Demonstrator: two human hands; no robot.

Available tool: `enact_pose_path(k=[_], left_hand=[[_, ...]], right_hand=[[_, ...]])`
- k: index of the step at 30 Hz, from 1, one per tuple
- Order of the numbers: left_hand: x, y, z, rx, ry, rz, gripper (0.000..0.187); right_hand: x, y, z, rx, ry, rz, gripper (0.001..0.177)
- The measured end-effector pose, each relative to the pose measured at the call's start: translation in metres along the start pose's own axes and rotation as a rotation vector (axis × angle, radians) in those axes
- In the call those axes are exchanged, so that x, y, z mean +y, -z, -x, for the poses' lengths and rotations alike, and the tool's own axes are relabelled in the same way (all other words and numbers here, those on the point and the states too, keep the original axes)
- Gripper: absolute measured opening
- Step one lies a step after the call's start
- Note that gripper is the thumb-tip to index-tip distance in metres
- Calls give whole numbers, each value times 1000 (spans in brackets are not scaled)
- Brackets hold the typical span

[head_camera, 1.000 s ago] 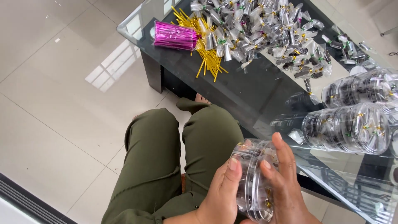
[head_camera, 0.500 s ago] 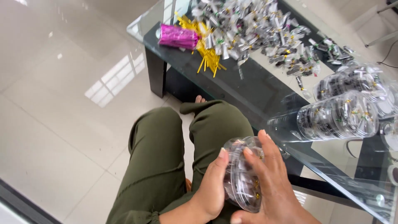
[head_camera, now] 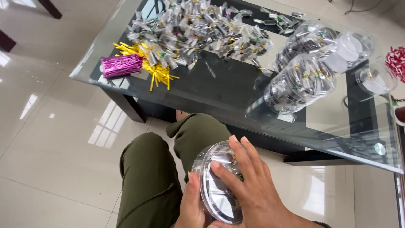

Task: Manually picking up individually wrapped candies from a pile and placing them into a clear plastic container.

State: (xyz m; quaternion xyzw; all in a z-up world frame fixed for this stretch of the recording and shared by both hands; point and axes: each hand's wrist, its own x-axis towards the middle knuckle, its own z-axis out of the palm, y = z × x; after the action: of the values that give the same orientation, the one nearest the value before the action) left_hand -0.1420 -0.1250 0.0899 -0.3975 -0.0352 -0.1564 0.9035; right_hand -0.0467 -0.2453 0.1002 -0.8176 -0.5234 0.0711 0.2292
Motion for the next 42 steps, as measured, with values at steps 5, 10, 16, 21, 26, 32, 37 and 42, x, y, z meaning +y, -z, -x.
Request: enact_pose_path(k=[5,10,16,21,26,32,37,42], left_hand=[[5,5,-15,-65,-687,-1125,69],[54,44,-1,102,-792,-1462,53],[39,18,-2,203,-485,-1083,60],[29,19,-1,70,-813,-1238,54],[36,13,8,240,-819,-1540,61],[56,17,16,315,-633,-1082,52],[37,-1,18,251,-820,-1333,62],[37,-2,22,250,-822,-1369,58]], right_hand=[[-1,-9,5,90,-98,-34,95],[21,-5,1,-77,-46,87,120],[24,20,-17,-113,359,352,111],[4,-4,-11,26,98,140,98],[-3,-22,-7,38,-25,124,110],[17,4,-21,-100,470,338,80],[2,-11,-26,-14,443,260,77],[-19,-32,-14,103,126,341,95]])
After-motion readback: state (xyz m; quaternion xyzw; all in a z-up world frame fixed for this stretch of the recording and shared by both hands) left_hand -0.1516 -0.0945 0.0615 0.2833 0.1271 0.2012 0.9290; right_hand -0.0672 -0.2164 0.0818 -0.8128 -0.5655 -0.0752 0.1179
